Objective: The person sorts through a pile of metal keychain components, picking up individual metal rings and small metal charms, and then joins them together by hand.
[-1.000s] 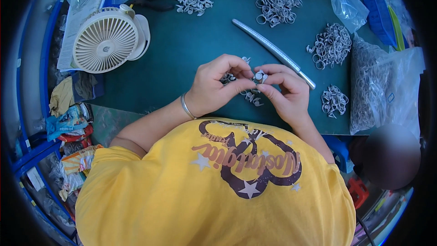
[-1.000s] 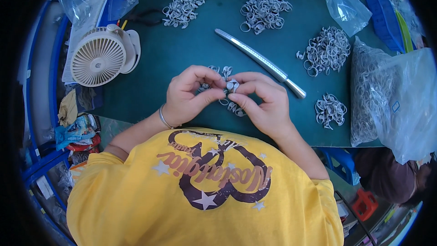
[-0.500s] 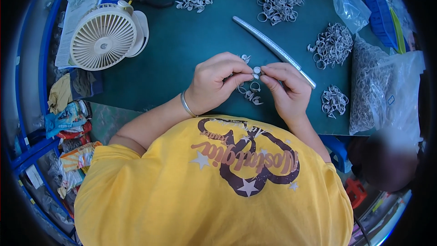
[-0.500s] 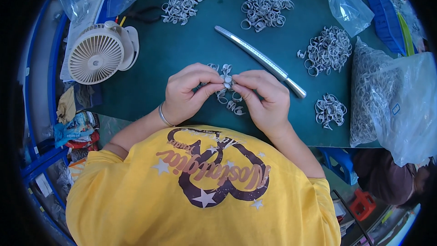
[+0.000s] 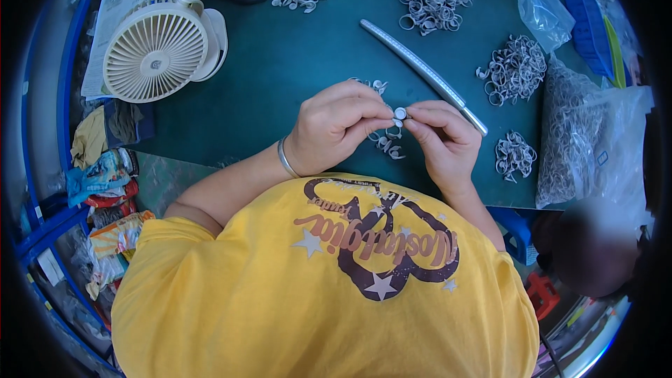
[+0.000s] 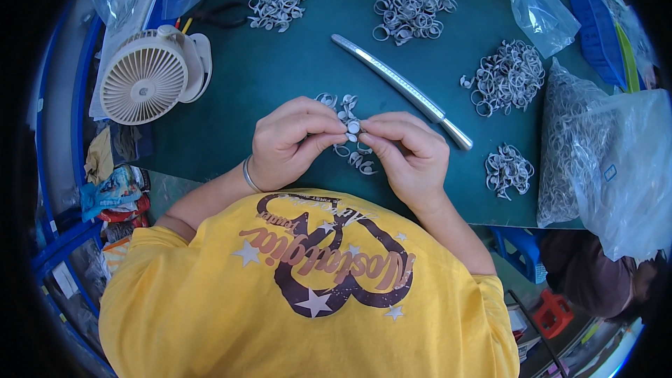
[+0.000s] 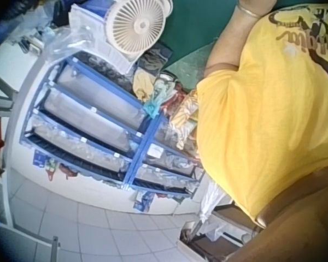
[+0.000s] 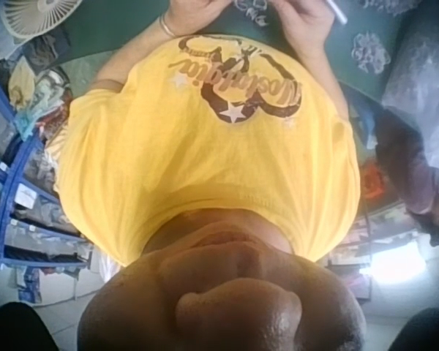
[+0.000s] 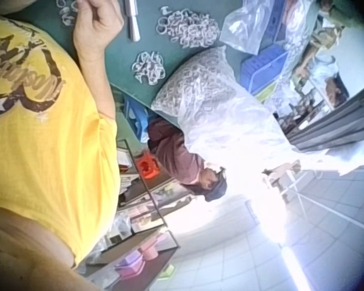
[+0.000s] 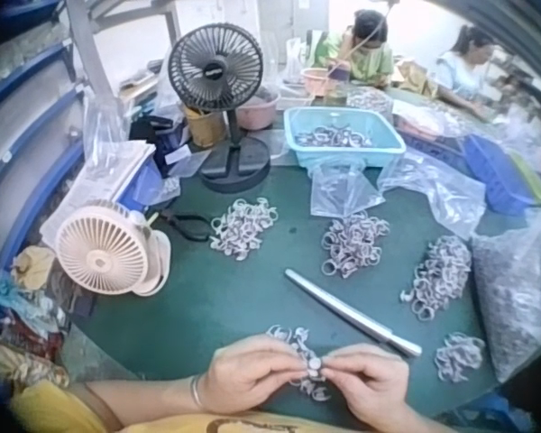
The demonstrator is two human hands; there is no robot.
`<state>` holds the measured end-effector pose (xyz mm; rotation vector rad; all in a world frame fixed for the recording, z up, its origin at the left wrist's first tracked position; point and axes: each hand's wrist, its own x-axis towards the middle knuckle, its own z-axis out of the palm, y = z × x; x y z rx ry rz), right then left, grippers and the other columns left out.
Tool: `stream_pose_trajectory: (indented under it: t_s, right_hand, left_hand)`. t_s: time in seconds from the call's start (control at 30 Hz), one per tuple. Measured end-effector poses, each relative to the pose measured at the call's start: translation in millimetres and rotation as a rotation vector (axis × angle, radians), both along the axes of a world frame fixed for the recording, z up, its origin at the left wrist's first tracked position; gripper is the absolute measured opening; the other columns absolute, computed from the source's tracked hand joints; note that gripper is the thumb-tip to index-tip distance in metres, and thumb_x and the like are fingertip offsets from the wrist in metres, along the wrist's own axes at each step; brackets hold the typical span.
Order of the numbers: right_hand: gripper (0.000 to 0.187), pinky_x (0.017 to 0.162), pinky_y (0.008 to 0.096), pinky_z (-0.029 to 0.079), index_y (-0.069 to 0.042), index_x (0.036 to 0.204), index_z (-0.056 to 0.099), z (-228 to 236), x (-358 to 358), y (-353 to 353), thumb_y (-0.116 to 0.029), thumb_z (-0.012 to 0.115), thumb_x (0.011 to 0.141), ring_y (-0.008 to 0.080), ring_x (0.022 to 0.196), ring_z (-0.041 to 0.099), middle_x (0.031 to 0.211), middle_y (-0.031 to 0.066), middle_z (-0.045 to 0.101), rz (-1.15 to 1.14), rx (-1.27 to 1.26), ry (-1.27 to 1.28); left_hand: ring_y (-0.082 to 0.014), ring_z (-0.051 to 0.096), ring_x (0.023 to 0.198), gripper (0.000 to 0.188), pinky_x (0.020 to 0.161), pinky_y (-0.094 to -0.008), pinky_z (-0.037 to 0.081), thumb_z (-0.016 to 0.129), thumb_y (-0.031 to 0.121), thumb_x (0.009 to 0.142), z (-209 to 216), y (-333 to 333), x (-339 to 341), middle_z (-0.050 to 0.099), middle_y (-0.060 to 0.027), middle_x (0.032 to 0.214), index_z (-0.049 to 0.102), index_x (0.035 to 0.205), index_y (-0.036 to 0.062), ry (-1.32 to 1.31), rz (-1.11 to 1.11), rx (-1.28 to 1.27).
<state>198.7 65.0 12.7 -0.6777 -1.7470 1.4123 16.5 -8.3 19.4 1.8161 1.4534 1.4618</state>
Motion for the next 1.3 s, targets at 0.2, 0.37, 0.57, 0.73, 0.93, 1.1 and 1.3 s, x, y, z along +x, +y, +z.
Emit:
stream_pose_trajectory:
  t_s: [0.2, 0.37, 0.57, 0.73, 0.93, 1.1, 1.3]
  right_hand:
    - [0.015, 0.071, 0.0246, 0.052, 0.004, 0.091, 0.069, -1, 1, -1, 0.010, 0.068, 0.077, 0.0183, 0.082, 0.065, 0.093, 0.0145, 0.067, 0.011, -0.026, 0.034]
    - [0.015, 0.072, 0.0256, 0.053, 0.003, 0.090, 0.068, -2, -2, -2, 0.009, 0.069, 0.077, 0.0198, 0.085, 0.065, 0.095, 0.0151, 0.066, 0.007, 0.139, 0.009]
    - [0.012, 0.073, 0.0253, 0.053, 0.005, 0.090, 0.067, -3, -5, -3, 0.008, 0.069, 0.078, 0.0192, 0.088, 0.065, 0.095, 0.0142, 0.066, 0.014, 0.007, 0.020]
    - [0.012, 0.076, 0.0250, 0.053, 0.005, 0.091, 0.066, 2, -6, -4, 0.008, 0.068, 0.079, 0.0178, 0.090, 0.064, 0.103, 0.0143, 0.062, 0.048, -0.106, 0.034]
    - [0.015, 0.079, 0.0260, 0.054, 0.003, 0.091, 0.062, -2, -9, -7, 0.010, 0.067, 0.079, 0.0174, 0.091, 0.063, 0.107, 0.0144, 0.058, 0.020, -0.134, 0.126]
    - [0.021, 0.077, 0.0276, 0.054, 0.001, 0.089, 0.059, -4, -13, -11, 0.012, 0.070, 0.075, 0.0198, 0.088, 0.064, 0.101, 0.0140, 0.061, -0.069, -0.069, 0.137]
    - [0.021, 0.075, 0.0328, 0.051, 0.001, 0.093, 0.062, 5, -20, 7, 0.011, 0.064, 0.076, 0.0278, 0.085, 0.063, 0.094, 0.0141, 0.066, 0.083, 0.439, -0.078]
  left_hand:
    - [-0.0173, 0.064, 0.074, 0.014, 0.064, -0.0248, 0.051, 0.074, 0.000, 0.075, 0, -2, -1, 0.067, -0.0082, 0.084, 0.068, 0.087, 0.0026, -0.077, -0.022, -0.086]
    - [-0.0151, 0.067, 0.081, 0.014, 0.070, -0.0228, 0.054, 0.070, 0.000, 0.082, -5, -4, 2, 0.067, -0.0090, 0.087, 0.065, 0.095, -0.0018, -0.654, -0.082, -0.471]
    - [-0.0151, 0.067, 0.080, 0.011, 0.072, -0.0237, 0.055, 0.065, 0.001, 0.086, -1, -1, -1, 0.067, -0.0112, 0.089, 0.063, 0.096, -0.0039, -0.810, -0.101, -0.542]
    - [-0.0150, 0.067, 0.082, 0.010, 0.074, -0.0240, 0.055, 0.063, -0.001, 0.088, -4, -2, -1, 0.067, -0.0107, 0.093, 0.063, 0.097, -0.0037, -0.815, -0.102, -0.558]
    - [-0.0148, 0.064, 0.090, 0.012, 0.080, -0.0248, 0.054, 0.062, -0.005, 0.086, -9, -3, 1, 0.062, -0.0098, 0.102, 0.062, 0.098, -0.0037, -0.629, -0.090, -0.419]
    - [-0.0143, 0.064, 0.090, 0.013, 0.081, -0.0247, 0.054, 0.062, -0.006, 0.086, -12, -2, 1, 0.063, -0.0102, 0.103, 0.063, 0.099, -0.0030, -0.745, -0.121, -0.440]
    - [-0.0150, 0.065, 0.087, 0.011, 0.074, -0.0242, 0.054, 0.063, -0.008, 0.082, -10, 5, -17, 0.065, -0.0096, 0.099, 0.066, 0.090, -0.0009, -0.402, 0.023, -0.296]
